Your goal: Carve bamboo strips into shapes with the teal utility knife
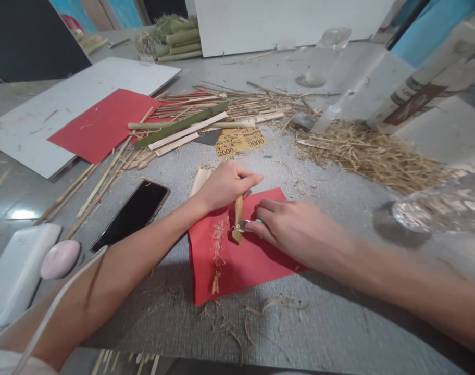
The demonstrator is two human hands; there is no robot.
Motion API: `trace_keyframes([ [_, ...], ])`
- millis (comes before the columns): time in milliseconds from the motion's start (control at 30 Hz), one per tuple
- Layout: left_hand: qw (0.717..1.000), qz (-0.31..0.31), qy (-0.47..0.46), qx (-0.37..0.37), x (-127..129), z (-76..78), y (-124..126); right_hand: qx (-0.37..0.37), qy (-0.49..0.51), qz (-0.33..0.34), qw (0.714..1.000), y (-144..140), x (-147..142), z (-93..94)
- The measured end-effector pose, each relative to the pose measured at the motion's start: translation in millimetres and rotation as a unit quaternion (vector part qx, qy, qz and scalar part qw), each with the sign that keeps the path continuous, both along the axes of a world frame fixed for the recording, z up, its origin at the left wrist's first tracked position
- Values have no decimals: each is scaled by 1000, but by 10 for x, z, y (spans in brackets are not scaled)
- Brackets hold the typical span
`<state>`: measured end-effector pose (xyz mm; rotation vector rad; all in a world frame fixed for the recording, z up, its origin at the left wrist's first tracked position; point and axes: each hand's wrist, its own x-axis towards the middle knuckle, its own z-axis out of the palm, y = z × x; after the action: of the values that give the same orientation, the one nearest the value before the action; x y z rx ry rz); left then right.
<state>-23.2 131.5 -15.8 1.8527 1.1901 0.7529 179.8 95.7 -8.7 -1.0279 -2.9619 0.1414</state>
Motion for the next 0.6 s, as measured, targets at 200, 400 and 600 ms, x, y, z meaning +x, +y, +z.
trace_keyframes([
  [200,1000,8,-6,2,5,24,3,-19,-6,-10,1000,-32,-17,-26],
  [400,1000,-1,14,14,25,-9,-5,47,34,-57,997,17,-41,-30],
  [600,1000,-3,29,11,26,-10,-5,48,32,-48,997,24,-34,-3],
])
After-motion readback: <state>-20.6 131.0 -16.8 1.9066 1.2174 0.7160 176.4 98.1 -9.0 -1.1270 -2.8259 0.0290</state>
